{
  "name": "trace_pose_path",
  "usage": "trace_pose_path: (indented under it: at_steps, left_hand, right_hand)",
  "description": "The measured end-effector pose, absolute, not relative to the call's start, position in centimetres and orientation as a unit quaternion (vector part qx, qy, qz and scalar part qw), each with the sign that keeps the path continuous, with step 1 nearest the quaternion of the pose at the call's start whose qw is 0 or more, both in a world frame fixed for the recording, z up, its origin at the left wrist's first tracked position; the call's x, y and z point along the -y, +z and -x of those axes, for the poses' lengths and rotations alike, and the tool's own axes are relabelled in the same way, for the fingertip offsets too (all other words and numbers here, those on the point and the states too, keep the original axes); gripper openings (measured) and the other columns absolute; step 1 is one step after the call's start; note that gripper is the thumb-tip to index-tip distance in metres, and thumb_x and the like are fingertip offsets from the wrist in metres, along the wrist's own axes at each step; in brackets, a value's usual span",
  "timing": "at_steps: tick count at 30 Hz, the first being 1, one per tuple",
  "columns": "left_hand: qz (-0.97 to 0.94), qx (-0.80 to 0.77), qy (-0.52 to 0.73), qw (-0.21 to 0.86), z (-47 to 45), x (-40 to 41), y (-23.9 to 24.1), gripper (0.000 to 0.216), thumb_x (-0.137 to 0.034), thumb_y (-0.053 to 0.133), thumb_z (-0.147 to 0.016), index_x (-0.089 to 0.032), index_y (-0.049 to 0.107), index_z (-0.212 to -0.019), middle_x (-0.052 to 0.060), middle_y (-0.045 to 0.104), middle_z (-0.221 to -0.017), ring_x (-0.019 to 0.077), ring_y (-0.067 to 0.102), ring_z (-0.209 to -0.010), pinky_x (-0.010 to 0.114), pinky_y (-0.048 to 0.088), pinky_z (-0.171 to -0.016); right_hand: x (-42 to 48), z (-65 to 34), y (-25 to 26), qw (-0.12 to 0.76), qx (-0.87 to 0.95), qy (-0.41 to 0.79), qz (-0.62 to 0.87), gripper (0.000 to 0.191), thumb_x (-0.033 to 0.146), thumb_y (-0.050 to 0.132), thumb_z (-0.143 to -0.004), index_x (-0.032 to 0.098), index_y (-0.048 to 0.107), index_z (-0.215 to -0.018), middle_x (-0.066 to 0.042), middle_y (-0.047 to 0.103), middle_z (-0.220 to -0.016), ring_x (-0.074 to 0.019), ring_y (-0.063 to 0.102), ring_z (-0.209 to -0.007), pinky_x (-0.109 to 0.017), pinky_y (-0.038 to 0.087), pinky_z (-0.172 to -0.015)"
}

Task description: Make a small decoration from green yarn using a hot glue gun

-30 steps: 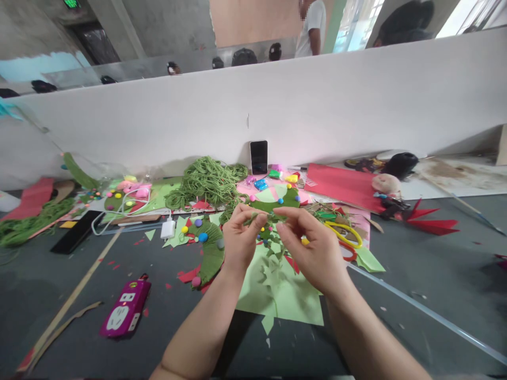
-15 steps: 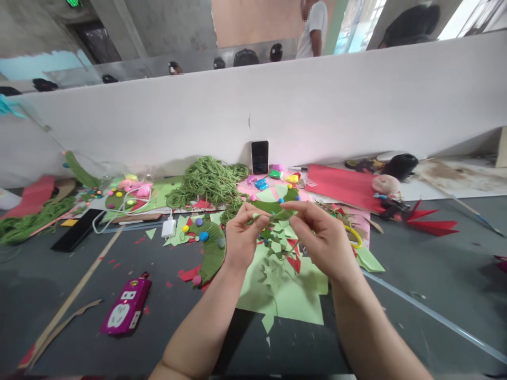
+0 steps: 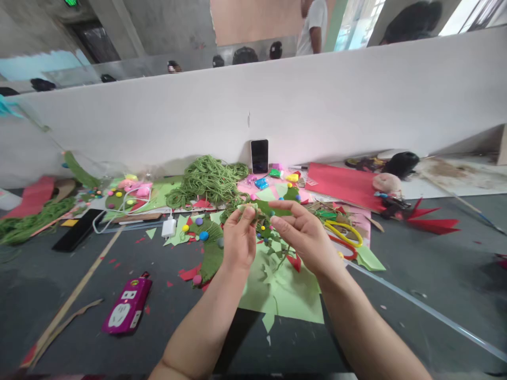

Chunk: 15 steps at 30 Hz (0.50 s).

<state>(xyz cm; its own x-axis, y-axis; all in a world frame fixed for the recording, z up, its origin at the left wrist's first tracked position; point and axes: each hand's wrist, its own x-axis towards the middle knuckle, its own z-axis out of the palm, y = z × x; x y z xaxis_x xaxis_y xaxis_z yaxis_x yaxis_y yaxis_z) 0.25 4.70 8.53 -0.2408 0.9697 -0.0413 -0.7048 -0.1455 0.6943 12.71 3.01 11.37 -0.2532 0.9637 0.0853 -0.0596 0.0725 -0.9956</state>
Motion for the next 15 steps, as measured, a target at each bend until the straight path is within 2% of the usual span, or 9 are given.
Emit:
trace_pose_path:
  at_steps: [4, 9, 13, 15]
  left_hand:
    - [-0.206, -0.314, 0.737, 0.561, -0.31, -4.74, 8.63, 0.021, -0.025, 0.083, -0.059, -0.014, 0.066, -0.064, -0.002, 0.064, -0.064, 0.0081, 0.059, -0.065, 0.022, 0.045, -0.069]
    - [-0.196, -0.318, 0.720, 0.585, -0.19, -4.72, 8.68, 0.019, -0.023, 0.082, -0.059, -0.013, 0.067, -0.065, -0.001, 0.065, -0.064, 0.0078, 0.060, -0.065, 0.020, 0.045, -0.068]
    - [-0.201, -0.319, 0.674, 0.635, 0.29, -4.61, 8.82, 0.019, -0.025, 0.081, -0.060, -0.013, 0.067, -0.064, 0.000, 0.067, -0.065, 0.0075, 0.060, -0.063, 0.018, 0.046, -0.064]
    - [-0.222, -0.315, 0.652, 0.653, 0.54, -4.56, 8.94, 0.019, -0.026, 0.081, -0.060, -0.014, 0.068, -0.065, 0.000, 0.067, -0.065, 0.0081, 0.060, -0.061, 0.019, 0.047, -0.061]
  right_hand:
    - [-3.02, -12.30, 10.99, 0.479, 0.577, 0.490, 0.444, 0.021, 0.038, 0.061, -0.083, 0.017, 0.063, -0.085, 0.007, 0.037, -0.051, -0.0072, 0.027, -0.048, -0.022, 0.021, -0.044]
    - [-2.89, -12.09, 10.60, 0.476, 0.633, 0.378, 0.479, 0.016, 0.033, 0.061, -0.082, 0.018, 0.067, -0.081, 0.007, 0.031, -0.049, -0.0079, 0.026, -0.047, -0.023, 0.021, -0.045]
    - [-3.42, -12.53, 10.66, 0.464, 0.628, 0.403, 0.477, 0.019, 0.035, 0.062, -0.081, 0.017, 0.066, -0.077, 0.008, 0.032, -0.048, -0.0072, 0.026, -0.046, -0.023, 0.021, -0.044]
    - [-3.86, -12.97, 10.82, 0.458, 0.613, 0.445, 0.467, 0.020, 0.037, 0.064, -0.079, 0.017, 0.065, -0.075, 0.007, 0.037, -0.050, -0.0068, 0.027, -0.046, -0.023, 0.022, -0.043]
